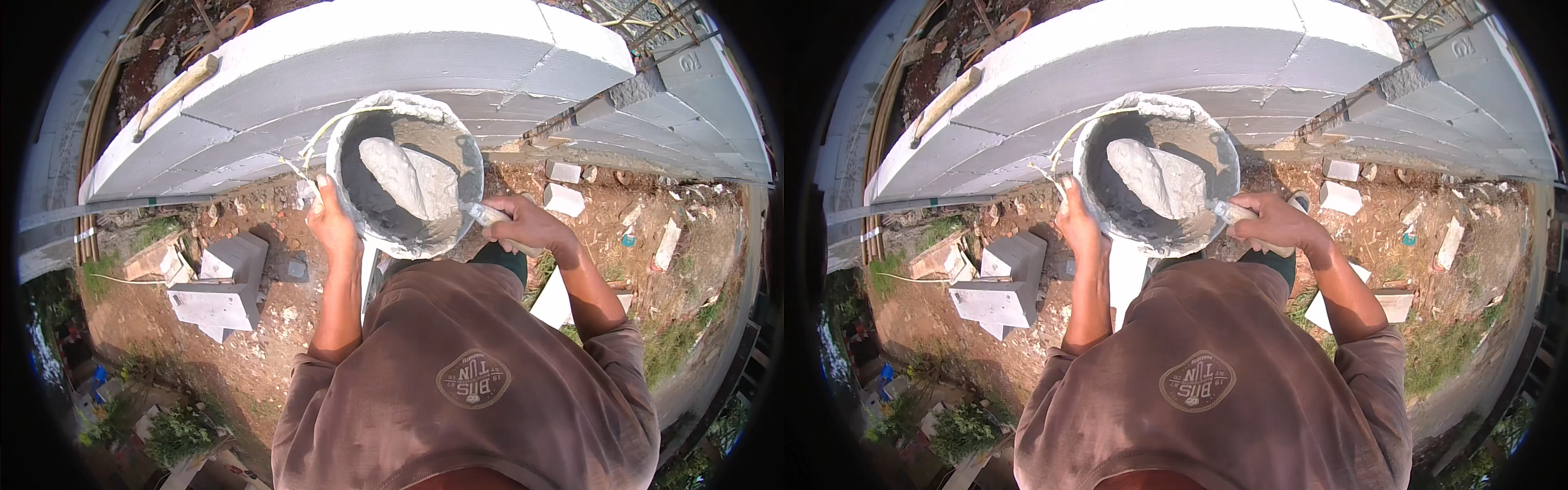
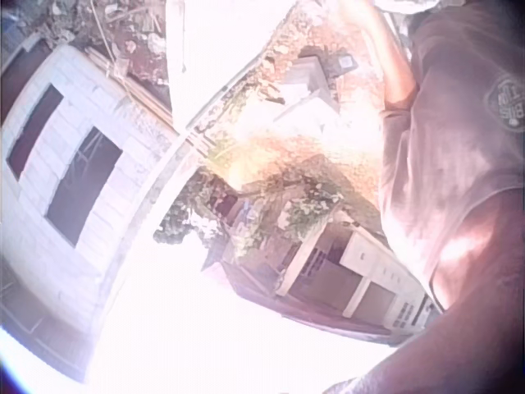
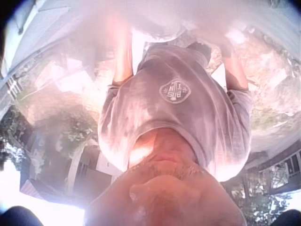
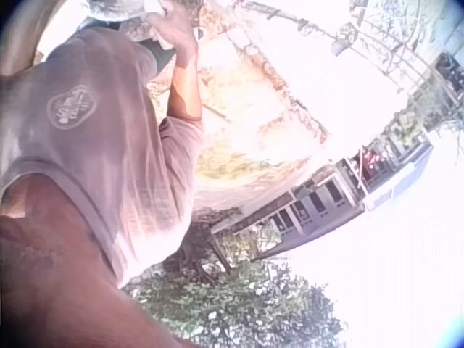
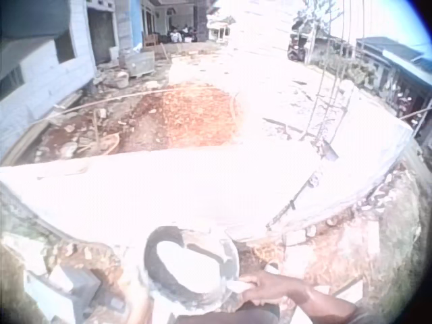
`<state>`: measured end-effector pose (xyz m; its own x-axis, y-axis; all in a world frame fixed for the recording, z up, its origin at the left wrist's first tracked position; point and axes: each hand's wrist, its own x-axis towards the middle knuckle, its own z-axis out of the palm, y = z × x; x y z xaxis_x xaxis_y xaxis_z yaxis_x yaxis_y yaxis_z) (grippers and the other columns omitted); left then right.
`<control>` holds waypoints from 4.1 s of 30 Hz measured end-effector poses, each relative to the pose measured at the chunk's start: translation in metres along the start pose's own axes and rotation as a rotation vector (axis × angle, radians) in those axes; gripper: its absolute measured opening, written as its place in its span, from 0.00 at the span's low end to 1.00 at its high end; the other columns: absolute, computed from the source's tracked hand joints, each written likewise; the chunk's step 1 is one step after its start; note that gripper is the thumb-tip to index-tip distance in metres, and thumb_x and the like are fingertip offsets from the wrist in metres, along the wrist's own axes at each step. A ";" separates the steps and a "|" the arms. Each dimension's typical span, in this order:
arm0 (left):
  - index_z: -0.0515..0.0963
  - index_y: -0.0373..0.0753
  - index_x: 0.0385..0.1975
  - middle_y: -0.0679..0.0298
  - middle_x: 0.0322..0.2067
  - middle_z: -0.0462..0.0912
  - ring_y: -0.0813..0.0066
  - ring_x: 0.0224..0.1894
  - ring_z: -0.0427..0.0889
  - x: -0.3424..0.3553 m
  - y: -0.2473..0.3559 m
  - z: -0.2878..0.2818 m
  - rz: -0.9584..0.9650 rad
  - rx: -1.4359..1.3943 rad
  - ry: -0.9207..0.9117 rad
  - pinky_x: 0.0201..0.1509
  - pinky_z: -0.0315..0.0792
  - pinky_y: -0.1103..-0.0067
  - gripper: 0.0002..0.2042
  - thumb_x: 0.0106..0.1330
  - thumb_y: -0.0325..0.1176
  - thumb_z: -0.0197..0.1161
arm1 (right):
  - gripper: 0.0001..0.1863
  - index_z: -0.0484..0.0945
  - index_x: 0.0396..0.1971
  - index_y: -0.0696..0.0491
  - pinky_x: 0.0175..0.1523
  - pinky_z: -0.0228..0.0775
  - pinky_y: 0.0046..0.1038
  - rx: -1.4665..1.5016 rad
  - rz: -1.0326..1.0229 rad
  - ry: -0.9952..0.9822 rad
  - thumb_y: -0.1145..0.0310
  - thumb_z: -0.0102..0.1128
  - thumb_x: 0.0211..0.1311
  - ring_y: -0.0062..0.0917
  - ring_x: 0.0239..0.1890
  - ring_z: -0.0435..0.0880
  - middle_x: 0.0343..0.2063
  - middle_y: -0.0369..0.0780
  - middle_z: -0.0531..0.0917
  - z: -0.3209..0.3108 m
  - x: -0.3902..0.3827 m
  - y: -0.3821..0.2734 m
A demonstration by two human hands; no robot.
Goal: The person scoops cement from a bucket with a trowel and applies it to the joints of a curved block wall. The person then picks up a large block, positions it against the wall, and continues applying cement to the joints.
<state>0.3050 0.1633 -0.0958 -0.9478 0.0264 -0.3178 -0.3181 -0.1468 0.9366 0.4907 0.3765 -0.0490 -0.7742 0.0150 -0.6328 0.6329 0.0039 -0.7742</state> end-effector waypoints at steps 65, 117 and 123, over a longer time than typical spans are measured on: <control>0.74 0.28 0.33 0.63 0.28 0.76 0.76 0.30 0.71 0.001 -0.098 0.040 -0.177 0.396 -0.281 0.36 0.67 0.78 0.24 0.68 0.50 0.48 | 0.30 0.61 0.59 0.53 0.48 0.67 0.42 -0.910 -0.036 1.038 0.65 0.54 0.55 0.48 0.43 0.75 0.40 0.53 0.75 -0.120 -0.060 -0.065; 0.71 0.32 0.21 0.69 0.19 0.70 0.80 0.23 0.65 0.015 -0.098 0.029 -0.138 0.387 -0.263 0.26 0.62 0.79 0.23 0.67 0.48 0.50 | 0.30 0.63 0.59 0.46 0.43 0.68 0.43 -0.852 0.001 1.414 0.65 0.57 0.53 0.46 0.37 0.77 0.34 0.49 0.77 -0.201 -0.072 0.031; 0.74 0.30 0.27 0.66 0.22 0.73 0.79 0.25 0.67 0.012 -0.100 0.021 -0.060 0.430 -0.202 0.29 0.64 0.79 0.22 0.67 0.48 0.50 | 0.30 0.63 0.59 0.51 0.44 0.68 0.41 -0.731 0.035 1.434 0.67 0.56 0.53 0.47 0.39 0.77 0.36 0.53 0.77 -0.130 -0.094 0.052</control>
<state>0.3251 0.1988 -0.1898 -0.8991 0.2207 -0.3780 -0.3120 0.2824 0.9071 0.5981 0.5049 -0.0281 -0.3797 0.9011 0.2092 0.8430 0.4302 -0.3229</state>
